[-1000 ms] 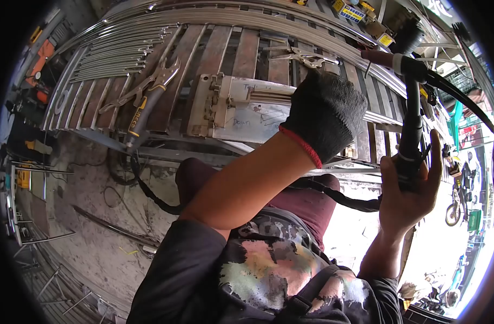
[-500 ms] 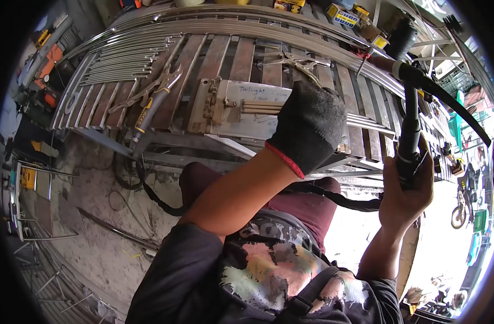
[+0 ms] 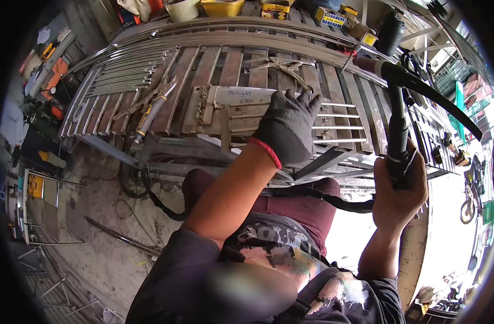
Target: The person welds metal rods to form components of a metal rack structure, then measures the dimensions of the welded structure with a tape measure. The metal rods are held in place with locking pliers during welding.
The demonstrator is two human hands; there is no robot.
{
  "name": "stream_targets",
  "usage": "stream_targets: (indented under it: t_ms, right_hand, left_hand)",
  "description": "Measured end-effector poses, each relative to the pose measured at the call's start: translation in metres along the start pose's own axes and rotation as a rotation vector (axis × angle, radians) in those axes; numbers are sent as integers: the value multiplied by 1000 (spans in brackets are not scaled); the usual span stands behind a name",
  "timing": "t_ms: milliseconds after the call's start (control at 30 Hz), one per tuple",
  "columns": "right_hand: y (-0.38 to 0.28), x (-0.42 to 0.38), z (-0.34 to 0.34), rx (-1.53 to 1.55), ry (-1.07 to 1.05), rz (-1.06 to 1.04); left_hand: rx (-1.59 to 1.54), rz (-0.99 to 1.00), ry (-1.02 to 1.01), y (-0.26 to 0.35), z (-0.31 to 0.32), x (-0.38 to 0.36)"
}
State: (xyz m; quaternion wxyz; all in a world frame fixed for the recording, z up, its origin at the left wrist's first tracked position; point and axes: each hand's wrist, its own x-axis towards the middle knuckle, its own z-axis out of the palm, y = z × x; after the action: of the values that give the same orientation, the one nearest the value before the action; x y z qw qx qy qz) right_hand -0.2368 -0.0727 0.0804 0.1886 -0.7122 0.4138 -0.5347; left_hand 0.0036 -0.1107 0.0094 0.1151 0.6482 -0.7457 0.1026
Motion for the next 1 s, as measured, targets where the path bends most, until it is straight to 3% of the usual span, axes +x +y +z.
stream_targets:
  t_ms: [67, 200, 233, 333, 500, 600, 767, 867, 1000]
  right_hand:
    - [2, -2, -4, 1, -4, 7]
    - [3, -6, -16, -13, 9, 2]
    - [5, -6, -19, -18, 19, 0]
    - [13, -6, -25, 17, 98, -68]
    - [11, -4, -28, 161, 141, 22]
    - [10, -5, -27, 117, 107, 13]
    - [14, -7, -12, 130, 20, -39]
    - [13, -7, -1, 96, -64, -105]
    - [5, -6, 15, 157, -130, -159]
  left_hand:
    - [-114, -84, -256, -4, -17, 15]
    - [205, -91, -202, 5, -20, 26]
    - [341, -101, -39, 8, -23, 26]
    - [322, -71, 118, 5, -44, 36]
    - [400, -7, 554, -3, -53, 68]
    - [389, 13, 358, -14, -18, 80]
    - [385, -30, 314, -6, -10, 71]
    - [306, -48, 433, -7, -9, 70]
    - [198, -143, 275, -9, -11, 65]
